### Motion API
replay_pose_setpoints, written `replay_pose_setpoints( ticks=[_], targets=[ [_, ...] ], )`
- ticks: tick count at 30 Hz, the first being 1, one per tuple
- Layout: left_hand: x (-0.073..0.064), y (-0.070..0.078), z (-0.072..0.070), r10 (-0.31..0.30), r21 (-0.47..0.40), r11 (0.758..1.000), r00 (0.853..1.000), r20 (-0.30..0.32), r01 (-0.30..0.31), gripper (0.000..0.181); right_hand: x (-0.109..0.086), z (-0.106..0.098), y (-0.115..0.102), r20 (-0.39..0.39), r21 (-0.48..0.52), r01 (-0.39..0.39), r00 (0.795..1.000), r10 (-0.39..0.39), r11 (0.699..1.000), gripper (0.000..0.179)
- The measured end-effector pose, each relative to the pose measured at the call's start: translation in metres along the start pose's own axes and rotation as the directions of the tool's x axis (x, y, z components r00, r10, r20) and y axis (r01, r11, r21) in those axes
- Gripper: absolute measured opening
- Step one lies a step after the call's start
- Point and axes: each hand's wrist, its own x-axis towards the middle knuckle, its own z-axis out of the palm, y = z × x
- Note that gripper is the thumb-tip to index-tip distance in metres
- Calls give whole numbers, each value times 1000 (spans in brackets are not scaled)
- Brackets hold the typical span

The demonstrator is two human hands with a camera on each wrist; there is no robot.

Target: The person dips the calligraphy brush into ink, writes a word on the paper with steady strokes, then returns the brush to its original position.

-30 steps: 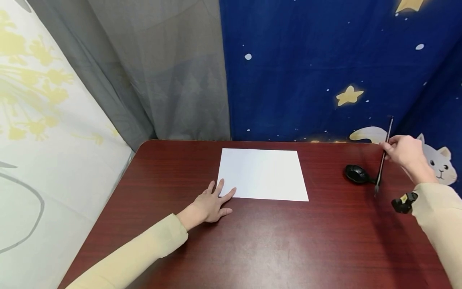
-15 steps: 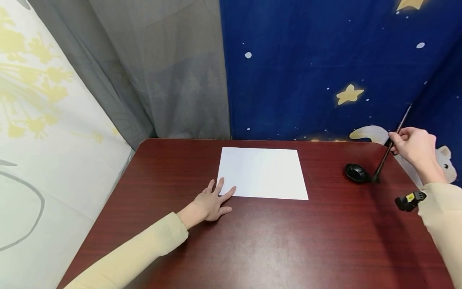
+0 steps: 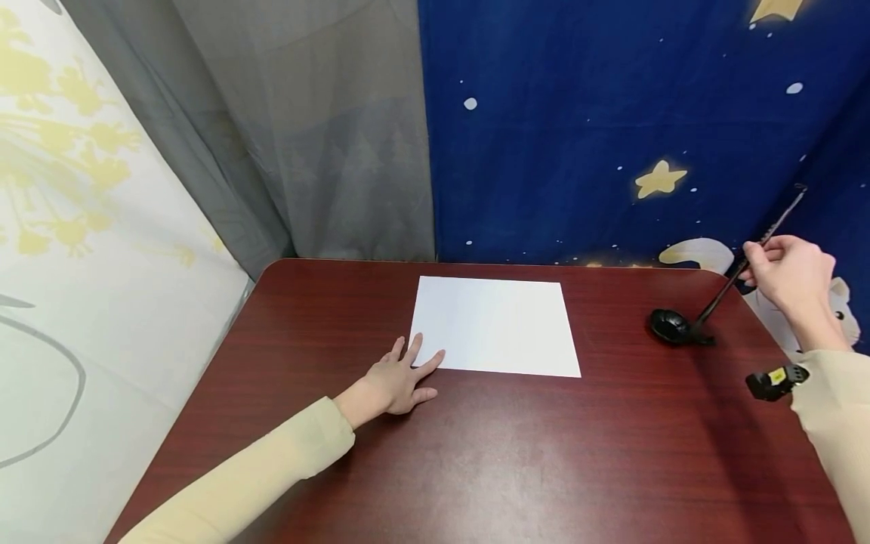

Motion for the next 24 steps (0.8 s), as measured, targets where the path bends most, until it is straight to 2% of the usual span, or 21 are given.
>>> replay_pose_setpoints(
  ticks=[11,20,24],
  targets=[
    [1,-2,-1,1,-19,1000,1000,9,-1,65,-5,-1,-4,-52,83,-41,998,46,996,49],
    [-1,-3,-2,6,-27,1000,1000,3,-5,65,-7,2,-10,-55,95,-93,994,98,991,51],
    [-1,-2,-1,6,-27,1000,1000,2,-6,65,-9,3,-9,-56,97,-86,994,92,992,51]
  ],
)
